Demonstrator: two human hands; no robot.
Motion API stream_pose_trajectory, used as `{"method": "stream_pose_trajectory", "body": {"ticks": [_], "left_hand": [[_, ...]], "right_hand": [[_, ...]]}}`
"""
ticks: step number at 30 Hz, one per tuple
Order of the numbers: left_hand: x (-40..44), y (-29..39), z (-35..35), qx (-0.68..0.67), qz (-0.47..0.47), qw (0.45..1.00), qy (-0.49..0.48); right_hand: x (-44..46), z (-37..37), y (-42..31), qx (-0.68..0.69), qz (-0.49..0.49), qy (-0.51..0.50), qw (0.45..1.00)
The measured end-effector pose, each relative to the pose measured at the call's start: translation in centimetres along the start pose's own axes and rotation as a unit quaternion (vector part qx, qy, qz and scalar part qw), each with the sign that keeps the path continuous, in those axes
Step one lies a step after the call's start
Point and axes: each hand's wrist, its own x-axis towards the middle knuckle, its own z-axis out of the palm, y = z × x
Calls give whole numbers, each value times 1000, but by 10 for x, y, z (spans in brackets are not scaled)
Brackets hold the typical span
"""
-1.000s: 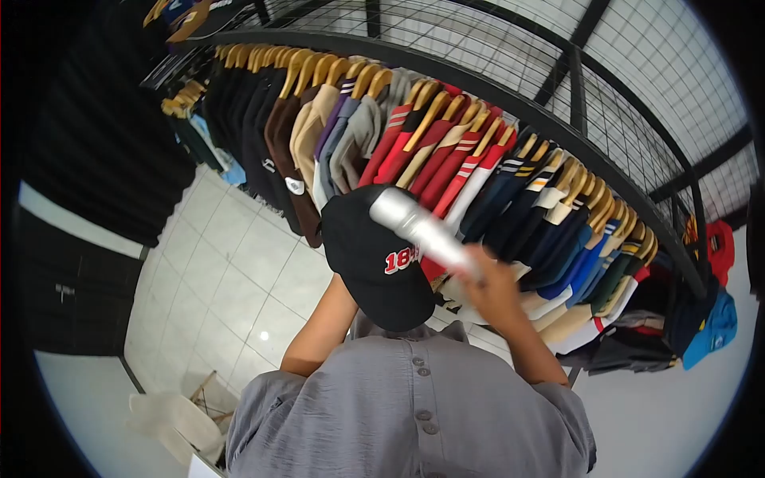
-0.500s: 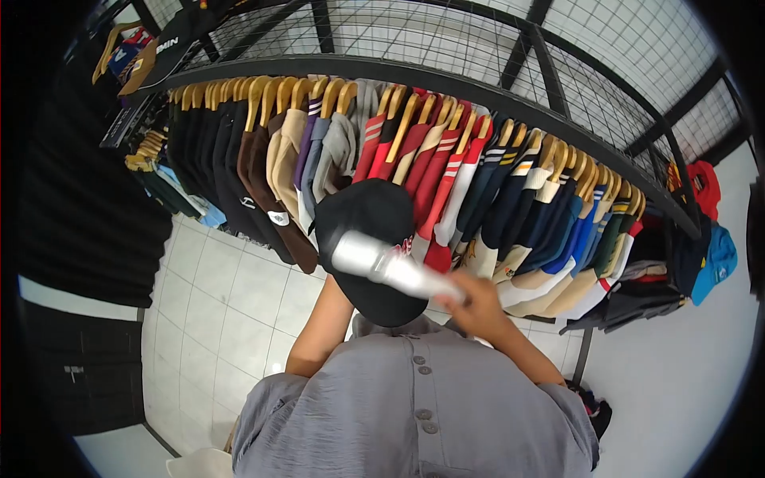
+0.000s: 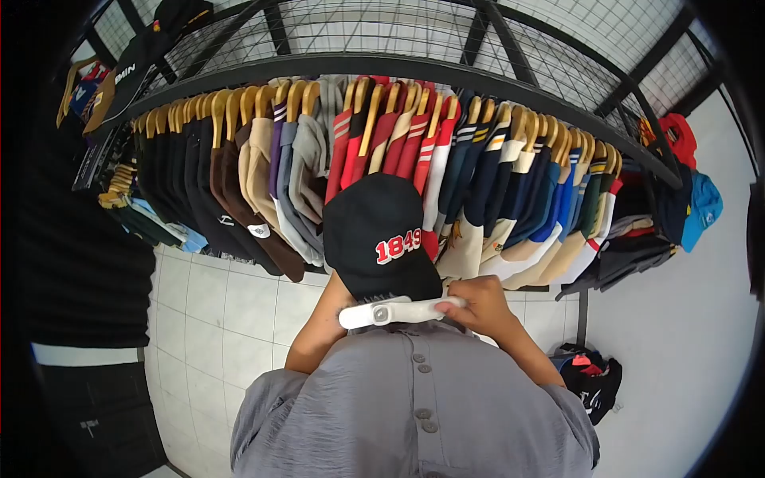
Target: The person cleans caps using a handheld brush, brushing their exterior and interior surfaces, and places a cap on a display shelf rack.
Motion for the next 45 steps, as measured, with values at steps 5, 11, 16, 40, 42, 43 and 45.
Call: {"method": "stream_pose_trajectory", "body": {"ticks": [5,11,16,40,42,43,45], "left_hand": [[-17,-36,-36,65,-84,993,57],[5,0,4,127,-56,990,19],[8,10,17,155,-45,987,20],[-20,55,103,648,96,748,-105],[-32,53,99,634,18,764,-116],[-30,49,95,582,-9,805,-115],[-26,38,88,447,-47,888,-97]], "right_hand": [[2,-9,24,111,131,115,978],[-14,2,29,137,68,125,980],[-16,10,25,68,-11,25,997],[-30,-68,13,158,127,317,927],[-37,-84,24,209,73,282,933],[-38,-85,24,209,74,283,933],[-39,-85,20,61,112,211,969]]}}
